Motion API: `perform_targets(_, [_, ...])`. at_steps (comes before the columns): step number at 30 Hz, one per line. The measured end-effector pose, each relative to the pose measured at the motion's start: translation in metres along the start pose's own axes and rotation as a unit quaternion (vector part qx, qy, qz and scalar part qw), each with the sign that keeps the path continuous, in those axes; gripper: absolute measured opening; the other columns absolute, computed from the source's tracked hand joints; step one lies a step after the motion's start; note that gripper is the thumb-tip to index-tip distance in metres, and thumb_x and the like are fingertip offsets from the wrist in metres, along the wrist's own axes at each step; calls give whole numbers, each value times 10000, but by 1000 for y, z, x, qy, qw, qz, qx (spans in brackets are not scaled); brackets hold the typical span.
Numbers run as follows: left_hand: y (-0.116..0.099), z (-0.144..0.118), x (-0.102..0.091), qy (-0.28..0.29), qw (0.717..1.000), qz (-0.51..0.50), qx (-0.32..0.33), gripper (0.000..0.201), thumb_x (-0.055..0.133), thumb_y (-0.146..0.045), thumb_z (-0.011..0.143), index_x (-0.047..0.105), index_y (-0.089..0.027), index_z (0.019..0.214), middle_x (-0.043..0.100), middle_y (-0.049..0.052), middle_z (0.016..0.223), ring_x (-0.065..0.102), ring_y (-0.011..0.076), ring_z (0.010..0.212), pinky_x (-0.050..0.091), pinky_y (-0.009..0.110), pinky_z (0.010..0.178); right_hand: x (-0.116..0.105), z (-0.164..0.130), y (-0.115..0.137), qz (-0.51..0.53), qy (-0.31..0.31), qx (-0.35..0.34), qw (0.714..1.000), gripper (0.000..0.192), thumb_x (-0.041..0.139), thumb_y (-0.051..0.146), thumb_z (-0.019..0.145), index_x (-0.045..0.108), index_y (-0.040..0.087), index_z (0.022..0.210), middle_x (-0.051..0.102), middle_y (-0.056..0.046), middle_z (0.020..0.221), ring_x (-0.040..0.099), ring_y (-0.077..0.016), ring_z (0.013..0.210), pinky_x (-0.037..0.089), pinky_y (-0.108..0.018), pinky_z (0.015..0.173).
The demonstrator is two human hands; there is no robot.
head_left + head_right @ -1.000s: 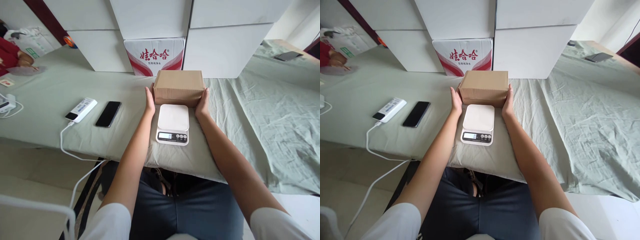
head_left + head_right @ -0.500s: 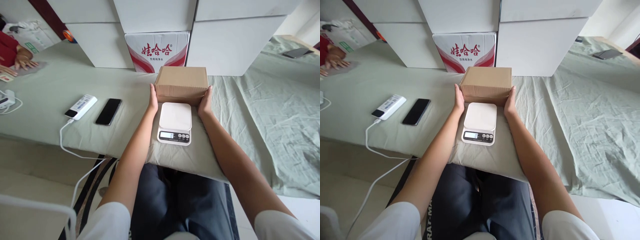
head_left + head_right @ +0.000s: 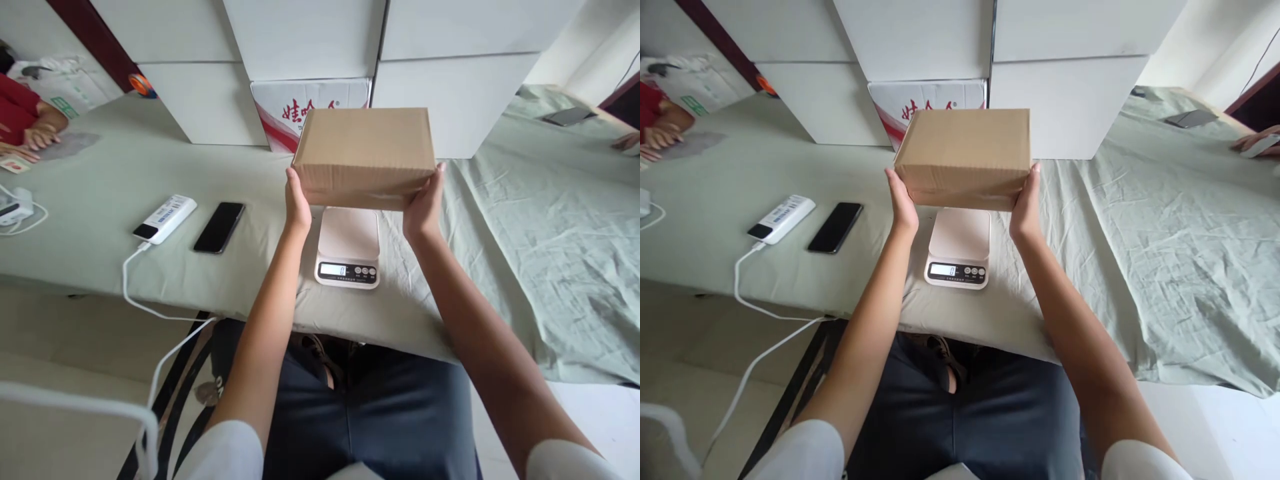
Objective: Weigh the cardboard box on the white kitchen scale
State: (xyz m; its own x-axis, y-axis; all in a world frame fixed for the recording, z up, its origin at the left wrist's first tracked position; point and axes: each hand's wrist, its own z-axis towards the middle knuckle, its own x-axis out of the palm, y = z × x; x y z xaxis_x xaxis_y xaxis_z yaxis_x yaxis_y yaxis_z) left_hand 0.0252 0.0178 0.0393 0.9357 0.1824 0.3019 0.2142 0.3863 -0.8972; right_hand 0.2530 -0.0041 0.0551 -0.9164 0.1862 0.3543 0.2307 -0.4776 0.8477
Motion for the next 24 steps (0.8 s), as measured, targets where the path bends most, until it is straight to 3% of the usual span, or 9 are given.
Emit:
perform_targets(5, [-12,-69,-16,-10,1000,21,-16,857,311,-894,931,644,-313,1466,678,60,1539,293,256,1677,300,379,1362,-9,-64,23,1,-14,39,999,586,437,756,952,764,323,1175,790,-39,1264,537,-299,1545,497,-497,1284])
perform_targets(8, [-6,-87,-22,-35,998,35,-27,878,296,-908,918,675,-298,1423,674,82,1547,304,245,1671,307,362,1357,-12,-82,19,-13,-19,48,999,647,416,794,935,767,329,1218,796,-39,1257,571,-285,1517,508,-484,1276])
perform_targets(15, [6,-79,-25,-32,999,41,-16,897,335,-925,899,712,-250,1354,699,139,1508,455,284,1602,365,399,1331,-12,-74,11,-19,19,19,999,732,371,833,942,741,317,1307,770,-51,1350,550,-233,1538,413,-485,1339])
perform_targets(21, [12,-78,-28,-15,1000,24,-3,987,372,-966,855,668,-213,1421,623,140,1598,462,316,1596,356,435,1338,-29,-75,-6,-64,49,17,997,804,338,871,936,680,325,1418,669,-19,1535,380,-221,1654,174,-523,1434])
perform_targets(24, [12,-78,-29,-6,1000,15,1,978,395,-958,857,663,-218,1438,613,132,1611,452,315,1603,355,430,1339,-34,-76,-12,-82,44,24,995,852,308,902,920,655,334,1452,638,-2,1576,346,-233,1672,128,-543,1441])
